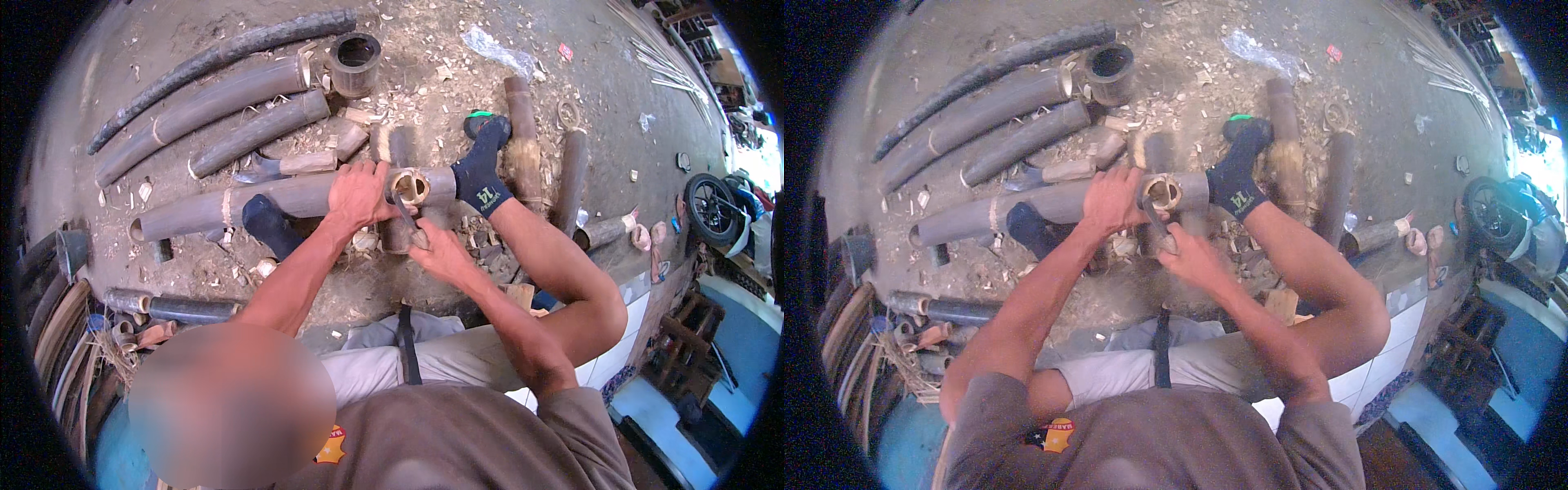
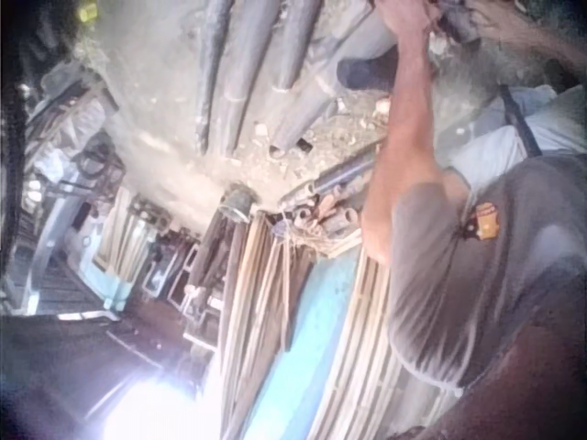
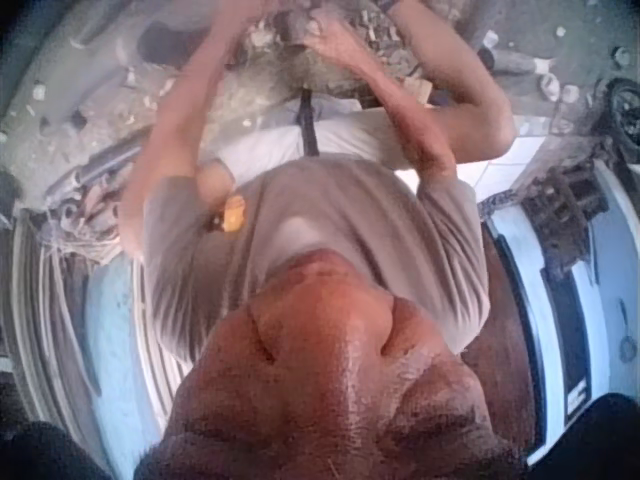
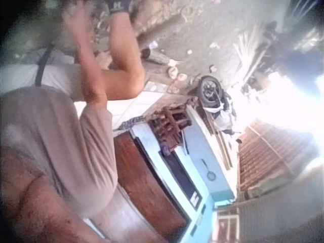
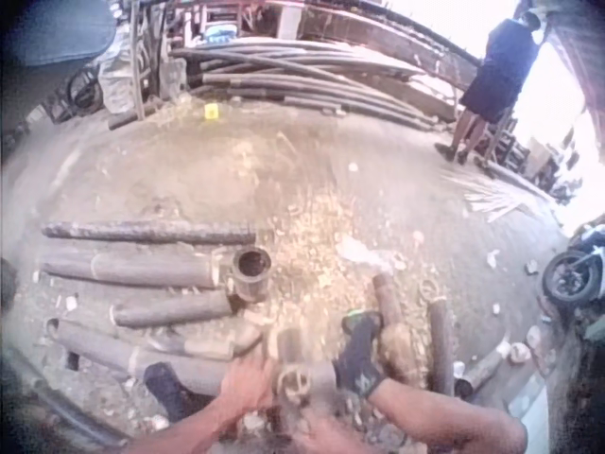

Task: The person sits on the floor and uses a wooden mallet to repeatedly strike a small bamboo piece held against a larger bamboo segment. The person adjusts the bamboo piece and continues striking it to shape or hollow the end.

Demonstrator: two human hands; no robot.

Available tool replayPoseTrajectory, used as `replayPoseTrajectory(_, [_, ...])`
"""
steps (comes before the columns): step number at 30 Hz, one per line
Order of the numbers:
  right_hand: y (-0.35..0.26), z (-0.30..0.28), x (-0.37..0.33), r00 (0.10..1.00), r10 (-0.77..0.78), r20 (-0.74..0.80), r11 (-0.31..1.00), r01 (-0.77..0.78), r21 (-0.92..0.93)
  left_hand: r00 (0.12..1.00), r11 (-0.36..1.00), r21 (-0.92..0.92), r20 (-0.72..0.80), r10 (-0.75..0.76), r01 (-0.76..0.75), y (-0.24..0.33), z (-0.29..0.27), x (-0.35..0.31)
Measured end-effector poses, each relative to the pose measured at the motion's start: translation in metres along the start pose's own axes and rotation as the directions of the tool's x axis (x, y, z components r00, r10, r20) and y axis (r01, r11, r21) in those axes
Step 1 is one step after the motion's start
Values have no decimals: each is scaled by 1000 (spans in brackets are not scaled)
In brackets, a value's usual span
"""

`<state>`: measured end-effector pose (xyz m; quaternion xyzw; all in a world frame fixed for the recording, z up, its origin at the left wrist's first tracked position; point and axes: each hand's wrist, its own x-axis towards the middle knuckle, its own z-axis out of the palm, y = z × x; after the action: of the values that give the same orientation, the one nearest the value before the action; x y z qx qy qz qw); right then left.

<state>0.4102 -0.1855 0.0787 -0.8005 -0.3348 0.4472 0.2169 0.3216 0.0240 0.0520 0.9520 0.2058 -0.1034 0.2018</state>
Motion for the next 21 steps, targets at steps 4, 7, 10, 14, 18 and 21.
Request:
replayPoseTrajectory(4, [-31,37,6,985,159,-69,889,-112,443,989,994,-106,-149,16,-32,-7,14,-3])
replayPoseTrajectory(7, [-69,50,15,923,330,200,308,-305,901,968,992,-113,-249,28,-57,-22,37,-1])
replayPoseTrajectory(10, [-74,49,32,923,239,303,-28,-306,952,984,987,-156,-180,1,-30,-35,44,4])
replayPoseTrajectory(14, [-41,28,17,990,138,35,697,-122,707,993,996,-44,-93,74,-79,-12,3,-4])
replayPoseTrajectory(18, [-19,34,15,991,7,-136,984,18,180,990,992,-69,-98,99,-106,-12,4,-9])
replayPoseTrajectory(21, [-49,57,27,963,261,65,546,-203,813,976,988,-99,-193,98,-119,-26,22,-5])
